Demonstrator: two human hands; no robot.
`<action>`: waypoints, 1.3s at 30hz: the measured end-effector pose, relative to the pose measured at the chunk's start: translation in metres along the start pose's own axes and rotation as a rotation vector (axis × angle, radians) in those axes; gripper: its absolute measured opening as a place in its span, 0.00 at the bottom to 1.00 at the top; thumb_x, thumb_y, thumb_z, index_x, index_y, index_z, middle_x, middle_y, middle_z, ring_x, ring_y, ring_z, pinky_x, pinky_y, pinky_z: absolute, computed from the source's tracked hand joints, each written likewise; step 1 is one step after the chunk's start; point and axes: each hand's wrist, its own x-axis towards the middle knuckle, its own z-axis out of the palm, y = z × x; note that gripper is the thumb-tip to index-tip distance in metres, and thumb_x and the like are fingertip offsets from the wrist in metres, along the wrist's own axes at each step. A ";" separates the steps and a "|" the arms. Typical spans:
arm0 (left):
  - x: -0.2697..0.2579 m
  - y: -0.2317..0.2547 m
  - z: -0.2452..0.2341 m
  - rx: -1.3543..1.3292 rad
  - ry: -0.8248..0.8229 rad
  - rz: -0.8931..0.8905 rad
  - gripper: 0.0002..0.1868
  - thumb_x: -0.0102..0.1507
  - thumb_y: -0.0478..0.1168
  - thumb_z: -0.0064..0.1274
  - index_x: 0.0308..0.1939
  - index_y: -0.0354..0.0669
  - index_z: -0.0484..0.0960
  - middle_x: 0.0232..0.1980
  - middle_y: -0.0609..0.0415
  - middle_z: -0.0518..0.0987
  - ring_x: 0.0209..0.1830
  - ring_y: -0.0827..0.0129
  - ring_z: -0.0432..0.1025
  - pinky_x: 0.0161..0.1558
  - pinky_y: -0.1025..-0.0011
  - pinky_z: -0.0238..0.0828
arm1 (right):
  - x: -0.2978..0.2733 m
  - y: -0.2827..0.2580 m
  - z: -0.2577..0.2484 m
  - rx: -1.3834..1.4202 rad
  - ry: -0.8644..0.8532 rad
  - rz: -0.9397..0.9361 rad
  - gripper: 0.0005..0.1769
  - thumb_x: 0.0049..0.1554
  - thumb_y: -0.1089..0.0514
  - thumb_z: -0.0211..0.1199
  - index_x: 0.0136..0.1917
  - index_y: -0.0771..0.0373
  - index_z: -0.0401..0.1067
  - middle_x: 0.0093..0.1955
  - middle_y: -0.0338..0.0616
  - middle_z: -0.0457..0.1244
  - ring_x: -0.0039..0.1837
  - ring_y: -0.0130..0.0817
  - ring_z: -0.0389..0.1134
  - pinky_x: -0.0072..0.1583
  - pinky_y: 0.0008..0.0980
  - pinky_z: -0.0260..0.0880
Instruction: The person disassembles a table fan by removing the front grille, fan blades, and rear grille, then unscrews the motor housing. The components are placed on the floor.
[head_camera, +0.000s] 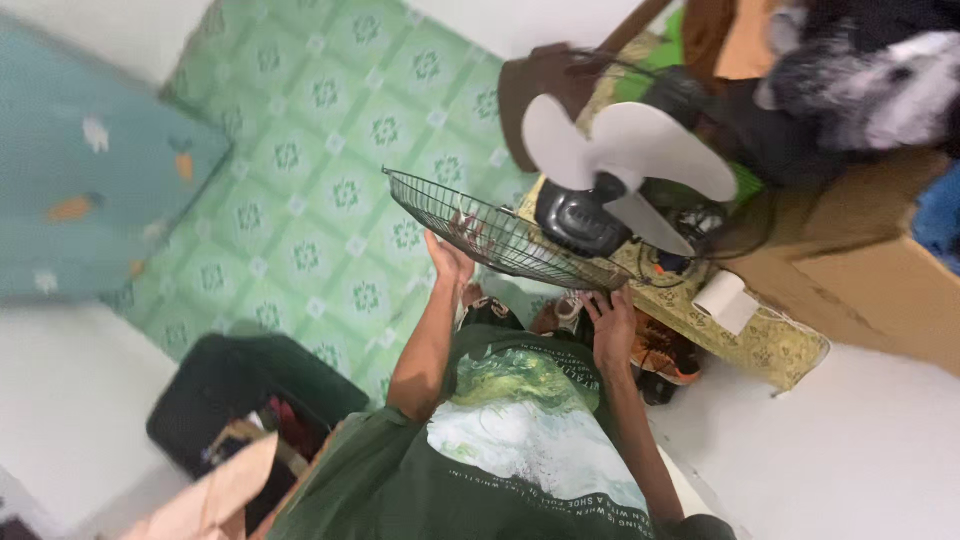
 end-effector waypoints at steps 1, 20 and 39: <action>-0.003 0.005 -0.009 -0.016 0.037 0.023 0.50 0.59 0.78 0.34 0.70 0.45 0.67 0.64 0.49 0.70 0.64 0.47 0.63 0.57 0.36 0.60 | 0.003 -0.003 0.007 -0.022 -0.031 0.028 0.46 0.67 0.44 0.51 0.85 0.67 0.34 0.81 0.48 0.46 0.71 0.50 0.58 0.74 0.56 0.55; -0.041 0.149 -0.110 -0.048 0.021 0.148 0.49 0.67 0.77 0.31 0.82 0.50 0.53 0.80 0.33 0.58 0.77 0.36 0.61 0.74 0.38 0.51 | 0.085 0.069 0.136 0.002 -0.304 0.574 0.45 0.55 0.65 0.53 0.81 0.49 0.41 0.78 0.58 0.52 0.74 0.68 0.58 0.68 0.68 0.60; 0.021 0.152 -0.393 -0.099 0.450 0.245 0.42 0.58 0.24 0.39 0.76 0.51 0.49 0.72 0.35 0.68 0.61 0.36 0.73 0.54 0.45 0.77 | 0.251 0.381 0.235 -0.342 -0.469 0.608 0.51 0.64 0.47 0.56 0.85 0.52 0.24 0.87 0.51 0.39 0.83 0.53 0.48 0.77 0.58 0.54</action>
